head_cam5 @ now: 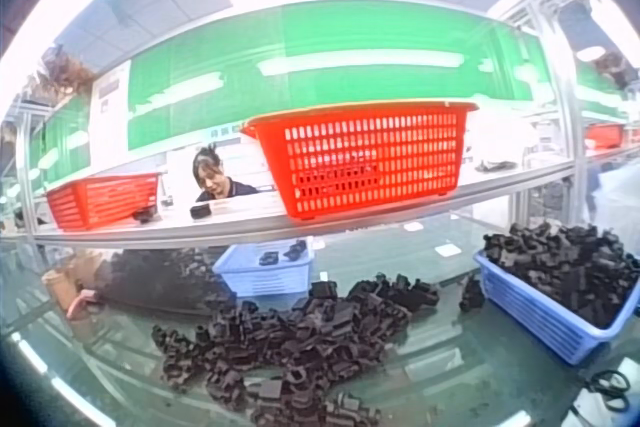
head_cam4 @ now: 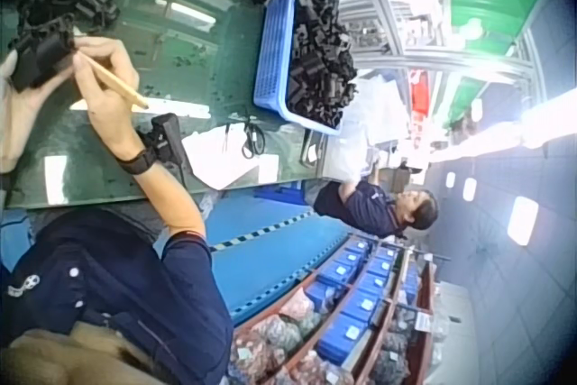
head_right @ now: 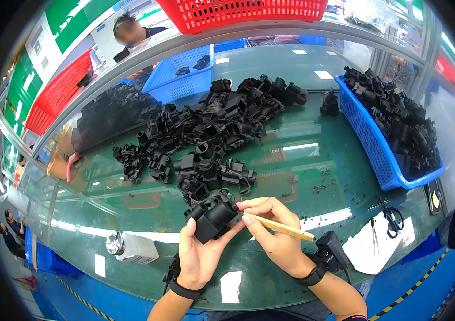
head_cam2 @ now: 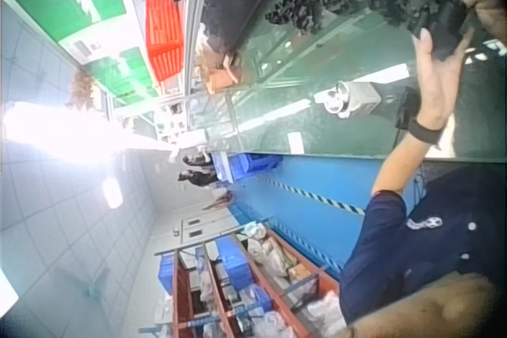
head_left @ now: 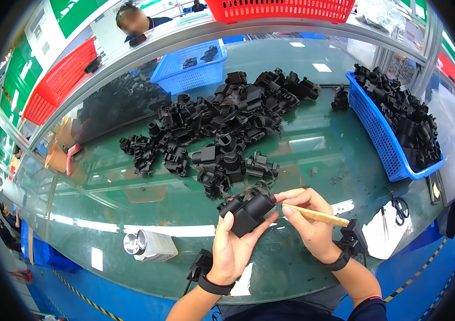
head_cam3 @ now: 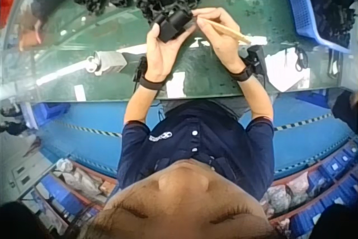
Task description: Inspecting, trimming, and assembling black plastic molded components at a factory workstation.
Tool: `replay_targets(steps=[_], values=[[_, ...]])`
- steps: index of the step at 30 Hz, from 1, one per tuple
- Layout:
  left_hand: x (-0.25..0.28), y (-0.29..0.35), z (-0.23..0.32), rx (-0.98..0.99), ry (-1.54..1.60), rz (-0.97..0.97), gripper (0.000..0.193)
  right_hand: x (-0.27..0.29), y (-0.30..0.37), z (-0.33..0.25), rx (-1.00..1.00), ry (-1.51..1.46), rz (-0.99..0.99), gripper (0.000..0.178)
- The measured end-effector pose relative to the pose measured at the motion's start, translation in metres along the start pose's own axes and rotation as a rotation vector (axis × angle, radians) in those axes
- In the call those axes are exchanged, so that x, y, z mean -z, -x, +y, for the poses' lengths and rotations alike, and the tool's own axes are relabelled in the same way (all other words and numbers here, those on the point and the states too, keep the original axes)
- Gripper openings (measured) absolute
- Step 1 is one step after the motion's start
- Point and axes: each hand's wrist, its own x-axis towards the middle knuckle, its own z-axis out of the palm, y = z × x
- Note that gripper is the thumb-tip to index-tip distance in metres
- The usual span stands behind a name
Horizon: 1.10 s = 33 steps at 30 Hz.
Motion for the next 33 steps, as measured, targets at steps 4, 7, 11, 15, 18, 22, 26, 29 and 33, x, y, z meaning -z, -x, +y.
replay_targets(steps=[4, 7, 11, 15, 18, 22, 26, 29, 33], values=[[0.002, 0.002, -0.002, -0.029, -0.019, -0.017, 0.035, -0.001, 0.001, -0.001, 0.024, 0.072, 0.025, 0.006], [-0.002, 0.005, -0.005, -0.034, -0.066, -0.018, 0.040, 0.004, 0.000, 0.004, 0.111, 0.241, 0.068, 0.009], [0.002, 0.006, -0.003, 0.006, -0.545, 0.047, 0.059, 0.007, -0.006, -0.002, 0.228, 0.417, 0.033, 0.012], [0.009, 0.002, -0.004, -0.022, -0.623, -0.058, 0.056, 0.009, -0.012, -0.008, 0.468, 0.668, 0.052, 0.015], [0.008, 0.003, -0.005, -0.041, -0.546, -0.076, 0.055, 0.018, -0.016, -0.011, 0.512, 0.794, 0.198, 0.014], [0.007, -0.002, 0.002, 0.043, -0.226, -0.050, 0.047, 0.026, -0.014, -0.015, 0.094, 0.285, 0.017, 0.007], [0.018, -0.009, 0.007, 0.008, -0.114, -0.044, 0.048, 0.023, -0.011, -0.023, -0.210, -0.241, -0.458, 0.009], [0.020, -0.010, 0.015, 0.023, 0.010, -0.041, 0.053, 0.029, -0.016, -0.029, -0.162, -0.284, -0.357, 0.009], [0.017, -0.008, 0.015, 0.063, 0.002, -0.134, 0.058, 0.039, -0.025, -0.019, 0.127, 0.144, 0.118, 0.007]])
